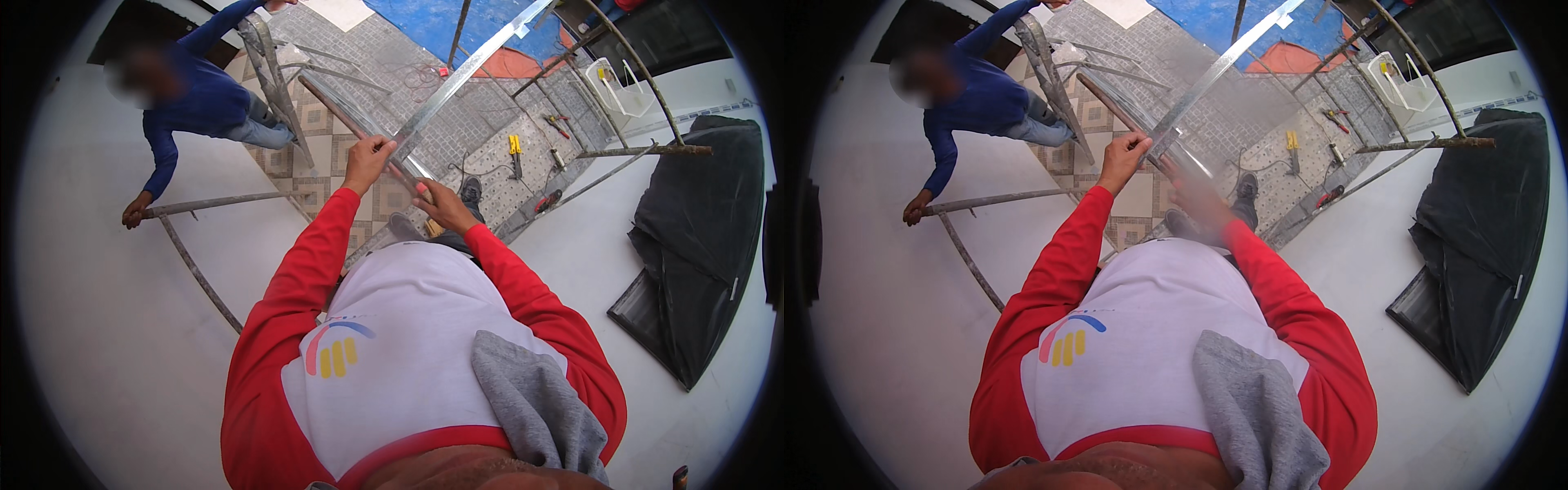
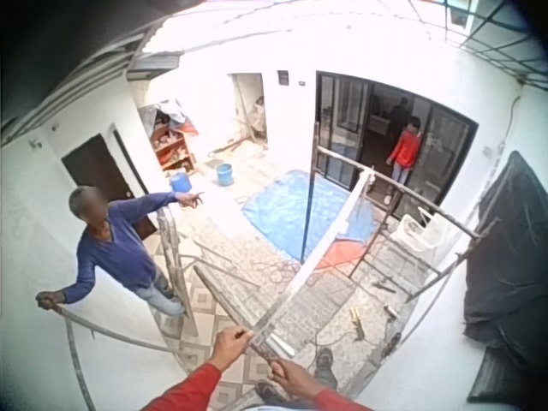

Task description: The person uses a utility knife to score and snap a long metal trim piece on a scaffold. They then lift the trimmed piece and position it against the wall near a window frame.

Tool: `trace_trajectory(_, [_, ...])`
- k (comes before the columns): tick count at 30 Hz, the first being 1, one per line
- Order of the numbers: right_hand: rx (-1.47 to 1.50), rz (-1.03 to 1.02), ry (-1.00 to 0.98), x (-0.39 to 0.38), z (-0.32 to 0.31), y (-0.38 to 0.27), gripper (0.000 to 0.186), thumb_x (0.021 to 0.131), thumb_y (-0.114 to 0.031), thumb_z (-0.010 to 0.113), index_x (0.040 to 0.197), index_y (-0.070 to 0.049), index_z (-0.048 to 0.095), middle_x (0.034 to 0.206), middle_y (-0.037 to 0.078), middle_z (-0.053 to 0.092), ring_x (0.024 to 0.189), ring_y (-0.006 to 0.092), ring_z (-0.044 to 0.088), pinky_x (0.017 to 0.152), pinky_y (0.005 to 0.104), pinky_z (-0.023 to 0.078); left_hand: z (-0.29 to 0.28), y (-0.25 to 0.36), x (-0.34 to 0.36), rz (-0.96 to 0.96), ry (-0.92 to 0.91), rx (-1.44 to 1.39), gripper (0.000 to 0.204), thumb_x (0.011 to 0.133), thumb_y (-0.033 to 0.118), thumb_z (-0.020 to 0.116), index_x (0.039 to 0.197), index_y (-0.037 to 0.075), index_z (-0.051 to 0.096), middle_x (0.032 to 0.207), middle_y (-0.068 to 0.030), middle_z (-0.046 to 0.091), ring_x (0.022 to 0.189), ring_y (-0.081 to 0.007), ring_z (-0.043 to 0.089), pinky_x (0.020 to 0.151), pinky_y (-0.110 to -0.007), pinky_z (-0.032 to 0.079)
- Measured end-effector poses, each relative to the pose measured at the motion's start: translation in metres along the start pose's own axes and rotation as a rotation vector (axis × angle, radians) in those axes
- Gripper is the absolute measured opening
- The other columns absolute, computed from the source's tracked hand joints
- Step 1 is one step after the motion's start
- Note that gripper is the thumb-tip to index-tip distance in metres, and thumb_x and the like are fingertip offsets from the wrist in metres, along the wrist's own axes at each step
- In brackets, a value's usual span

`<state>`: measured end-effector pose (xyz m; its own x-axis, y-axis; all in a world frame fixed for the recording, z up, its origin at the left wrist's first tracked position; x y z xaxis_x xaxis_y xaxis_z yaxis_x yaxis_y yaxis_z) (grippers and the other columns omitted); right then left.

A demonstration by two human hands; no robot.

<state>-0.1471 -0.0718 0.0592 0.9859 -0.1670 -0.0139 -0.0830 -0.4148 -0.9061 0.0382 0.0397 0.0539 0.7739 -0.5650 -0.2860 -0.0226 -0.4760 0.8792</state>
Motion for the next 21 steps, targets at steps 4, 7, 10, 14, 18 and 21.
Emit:
trace_trajectory(4, [0.04, 0.026, 0.015, -0.003, -0.003, -0.002, 0.059, 0.095, -0.033, 0.072, 0.139, 0.0, 0.053, 0.125, 0.024, 0.065, 0.116, 0.0372, 0.064, 0.098, 0.0417, 0.049, 0.001, -0.004, 0.001, -0.018, 0.02, -0.018, 0.026, 0.093, 0.026, 0.07, 0.093, 0.001, 0.073, 0.071, -0.0079, 0.068, 0.063, -0.0139, 0.063, 0.061, -0.033, 0.051])
trace_trajectory(7, [-0.102, -0.157, 0.031, -0.007, -0.008, -0.013, 0.057, 0.095, -0.033, 0.072, 0.137, 0.001, 0.054, 0.124, 0.024, 0.066, 0.115, 0.0369, 0.064, 0.097, 0.0416, 0.05, 0.002, -0.004, 0.002, 0.008, 0.025, 0.007, 0.026, 0.093, 0.026, 0.071, 0.093, 0.001, 0.073, 0.071, -0.0071, 0.068, 0.064, -0.0139, 0.063, 0.061, -0.033, 0.051])
trace_trajectory(10, [-0.146, -0.205, 0.02, -0.007, -0.008, -0.012, 0.056, 0.095, -0.033, 0.072, 0.136, 0.001, 0.055, 0.122, 0.024, 0.066, 0.114, 0.0373, 0.065, 0.096, 0.0419, 0.05, 0.004, -0.003, 0.001, 0.004, 0.024, -0.017, 0.026, 0.093, 0.026, 0.071, 0.092, 0.0, 0.073, 0.07, -0.007, 0.068, 0.063, -0.0138, 0.063, 0.061, -0.033, 0.051])
trace_trajectory(14, [-0.233, -0.265, 0.072, -0.007, -0.007, -0.01, 0.053, 0.094, -0.032, 0.072, 0.133, 0.001, 0.055, 0.114, 0.025, 0.067, 0.107, 0.041, 0.066, 0.091, 0.0443, 0.051, 0.005, 0.001, -0.001, 0.0, -0.005, 0.016, 0.02, 0.096, 0.023, 0.07, 0.092, 0.004, 0.071, 0.072, 0.0018, 0.059, 0.066, -0.0067, 0.057, 0.054, -0.026, 0.056])
trace_trajectory(18, [-0.228, -0.193, 0.054, -0.01, -0.008, -0.002, 0.043, 0.094, -0.025, 0.072, 0.125, -0.001, 0.056, 0.102, 0.026, 0.069, 0.097, 0.0459, 0.066, 0.082, 0.0477, 0.052, 0.01, 0.003, -0.004, -0.054, -0.055, -0.04, 0.023, 0.096, 0.026, 0.069, 0.093, 0.003, 0.072, 0.073, 0.0003, 0.061, 0.068, -0.0078, 0.058, 0.056, -0.027, 0.055])
trace_trajectory(21, [-0.093, 0.035, 0.019, -0.004, 0.0, 0.017, 0.031, 0.093, -0.016, 0.071, 0.117, -0.004, 0.056, 0.098, 0.026, 0.069, 0.096, 0.0472, 0.066, 0.078, 0.0484, 0.052, 0.009, 0.005, -0.01, -0.06, -0.033, -0.092, 0.026, 0.096, 0.025, 0.069, 0.092, -0.001, 0.072, 0.071, -0.0033, 0.062, 0.063, -0.0106, 0.061, 0.055, -0.029, 0.056])
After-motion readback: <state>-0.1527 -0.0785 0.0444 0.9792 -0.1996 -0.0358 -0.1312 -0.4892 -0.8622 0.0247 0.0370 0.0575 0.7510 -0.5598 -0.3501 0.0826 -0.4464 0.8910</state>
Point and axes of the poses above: each hand's wrist, its own x-axis towards the middle knuckle, its own z-axis out of the palm, y = z × x, the point moved 5 cm from there along x, towards the middle knuckle
